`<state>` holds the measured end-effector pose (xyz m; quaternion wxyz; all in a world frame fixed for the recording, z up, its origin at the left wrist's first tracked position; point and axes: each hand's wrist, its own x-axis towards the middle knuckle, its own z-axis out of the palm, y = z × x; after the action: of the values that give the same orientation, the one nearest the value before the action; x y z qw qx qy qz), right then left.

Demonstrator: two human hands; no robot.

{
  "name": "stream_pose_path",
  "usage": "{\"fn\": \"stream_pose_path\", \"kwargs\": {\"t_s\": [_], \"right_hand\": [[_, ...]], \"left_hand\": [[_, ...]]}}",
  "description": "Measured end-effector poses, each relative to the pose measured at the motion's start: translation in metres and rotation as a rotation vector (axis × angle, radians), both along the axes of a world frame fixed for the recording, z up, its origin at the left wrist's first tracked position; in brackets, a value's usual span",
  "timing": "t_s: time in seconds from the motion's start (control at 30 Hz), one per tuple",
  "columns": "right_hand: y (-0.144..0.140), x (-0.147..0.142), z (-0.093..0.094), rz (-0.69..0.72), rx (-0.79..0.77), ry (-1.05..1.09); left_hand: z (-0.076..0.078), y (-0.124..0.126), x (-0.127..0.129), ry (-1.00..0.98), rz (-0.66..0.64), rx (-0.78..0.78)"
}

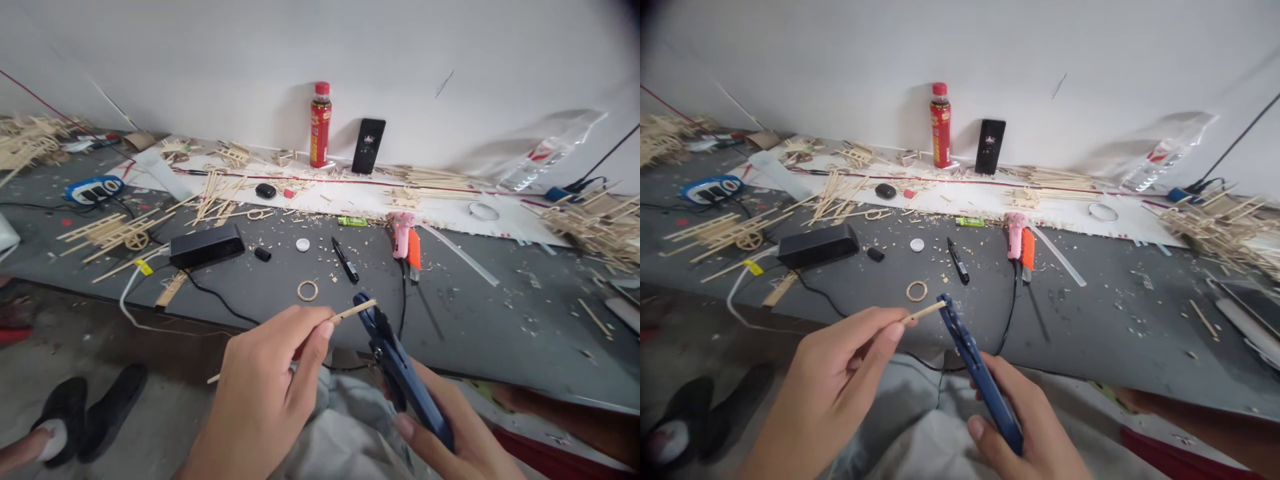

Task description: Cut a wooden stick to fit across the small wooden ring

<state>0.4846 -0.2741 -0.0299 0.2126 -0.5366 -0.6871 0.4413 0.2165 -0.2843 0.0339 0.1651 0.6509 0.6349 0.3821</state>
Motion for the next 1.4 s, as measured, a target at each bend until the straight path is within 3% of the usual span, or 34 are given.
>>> {"fn": "stream_pose_path", "kwargs": {"t_s": [0.1,0.5,0.8,1.13,1.4], "right_hand": [[0.002,-0.015,0.003,0.045,0.031,0.018],[-0.001,-0.031,-0.027,0.103,0.205,0.015],[0.005,-0.035,-0.013,0.165,0.370,-0.005],[0.009,-0.040,-0.009,0.193,0.407,0.011],[0.010,-0.045,0.001,0.207,0.345,0.057]], "left_hand": [[-0.001,-0.001,0.000,0.013,0.003,-0.026],[-0.005,-0.002,0.004,0.169,0.037,0.000],[-0.002,0.000,0.004,0.231,0.039,0.012],[0.003,-0.002,0.007,0.230,0.069,-0.027],[0.002,-0.004,0.008,0.239,0.057,-0.023]]}}
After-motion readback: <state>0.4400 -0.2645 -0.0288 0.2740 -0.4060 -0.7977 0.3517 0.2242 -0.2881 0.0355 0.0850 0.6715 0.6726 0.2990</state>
